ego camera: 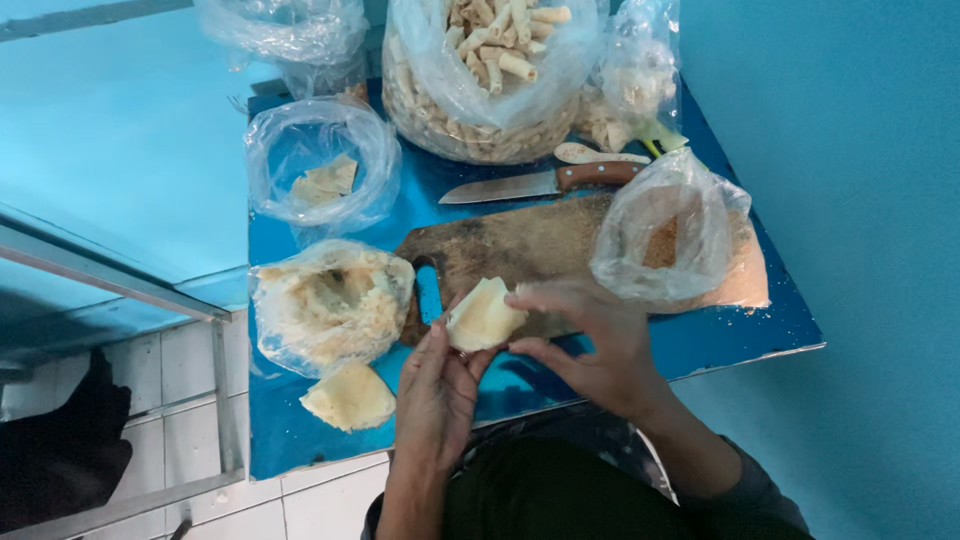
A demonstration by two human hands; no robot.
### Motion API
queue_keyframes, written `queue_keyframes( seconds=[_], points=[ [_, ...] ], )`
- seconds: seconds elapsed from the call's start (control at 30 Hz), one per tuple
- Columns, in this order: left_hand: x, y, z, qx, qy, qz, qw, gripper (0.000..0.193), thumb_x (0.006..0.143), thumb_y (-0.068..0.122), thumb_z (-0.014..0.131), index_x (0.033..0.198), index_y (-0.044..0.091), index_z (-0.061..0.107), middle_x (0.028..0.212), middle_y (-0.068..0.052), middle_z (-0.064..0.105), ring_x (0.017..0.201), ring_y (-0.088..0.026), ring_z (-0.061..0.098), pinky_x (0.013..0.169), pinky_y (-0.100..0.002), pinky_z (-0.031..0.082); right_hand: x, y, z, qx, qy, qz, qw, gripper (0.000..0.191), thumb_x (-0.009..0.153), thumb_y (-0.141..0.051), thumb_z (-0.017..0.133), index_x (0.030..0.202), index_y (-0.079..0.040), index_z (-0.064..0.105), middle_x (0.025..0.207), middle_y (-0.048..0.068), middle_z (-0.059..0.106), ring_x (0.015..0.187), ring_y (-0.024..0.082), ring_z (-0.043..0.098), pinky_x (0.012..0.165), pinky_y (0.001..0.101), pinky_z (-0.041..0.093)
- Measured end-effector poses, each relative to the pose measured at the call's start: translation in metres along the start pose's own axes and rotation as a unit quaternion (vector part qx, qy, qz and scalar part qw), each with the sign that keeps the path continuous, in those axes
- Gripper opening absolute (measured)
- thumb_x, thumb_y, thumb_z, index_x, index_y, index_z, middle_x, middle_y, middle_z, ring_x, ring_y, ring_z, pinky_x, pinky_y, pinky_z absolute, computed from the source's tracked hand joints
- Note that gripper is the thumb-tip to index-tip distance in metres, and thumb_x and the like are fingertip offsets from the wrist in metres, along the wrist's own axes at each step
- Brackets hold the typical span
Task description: The person sits at a small blue table and folds square dough wrappers into filled triangular pastries. They place filling from a plastic bag onto a wrapper on the cutting board, fold the wrapper over by hand, and set the finished pastry on a growing pile beside the board.
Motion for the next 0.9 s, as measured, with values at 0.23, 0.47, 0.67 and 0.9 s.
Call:
queue_keyframes(
  seconds=[0.23, 0.47, 0.67, 0.9],
  points=[
    [-0.001, -0.012, 0.002, 0.085, -0.026, 0.018, 0.996, 0.054, 0.102, 0.016, 0.053, 0.153, -0.001, 0.044, 0.138, -0.018, 0.062, 0.122, -0.023, 0.063, 0.104, -0.037, 0.051, -0.014, 0.045, 0.044, 0.027, -0.047, 0.12, 0.991, 0.038, 0.084, -0.015, 0.084, 0.118, -0.008, 0.067, 0.111, 0.007, 0.076, 0.095, 0.019, 0.078, 0.079, 0.0323, 0.063],
    [-0.002, -0.012, -0.004, 0.11, -0.001, 0.064, 0.992, 0.051, 0.104, 0.012, 0.05, 0.153, -0.003, 0.047, 0.14, -0.018, 0.063, 0.122, -0.021, 0.064, 0.106, -0.036, 0.051, -0.027, 0.07, 0.045, 0.23, -0.035, 0.215, 0.948, 0.038, 0.09, -0.011, 0.076, 0.125, -0.009, 0.062, 0.114, 0.009, 0.076, 0.106, 0.019, 0.076, 0.09, 0.0314, 0.064],
    [-0.006, -0.009, 0.008, 0.21, -0.009, 0.088, 0.974, 0.058, 0.101, 0.006, 0.054, 0.157, 0.003, 0.039, 0.141, -0.019, 0.063, 0.122, -0.02, 0.063, 0.104, -0.033, 0.052, -0.036, 0.056, 0.046, 0.076, 0.004, 0.145, 0.986, 0.034, 0.087, -0.009, 0.081, 0.118, -0.007, 0.066, 0.108, 0.008, 0.076, 0.096, 0.016, 0.077, 0.078, 0.0297, 0.063],
    [-0.021, 0.008, -0.003, 0.136, 0.057, 0.092, 0.985, 0.058, 0.1, 0.005, 0.049, 0.157, 0.002, 0.037, 0.143, -0.018, 0.061, 0.121, -0.023, 0.066, 0.1, -0.036, 0.054, -0.036, 0.129, 0.032, 0.453, 0.166, 0.326, 0.813, 0.04, 0.088, 0.003, 0.074, 0.122, -0.005, 0.055, 0.104, 0.005, 0.071, 0.097, 0.017, 0.071, 0.086, 0.0328, 0.061]
  ],
)
Point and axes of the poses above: each hand's wrist, its own x-axis towards the middle knuckle, its own z-axis out of the palm, y = z × x, the point moved 9 cm from there along x, towards the middle knuckle
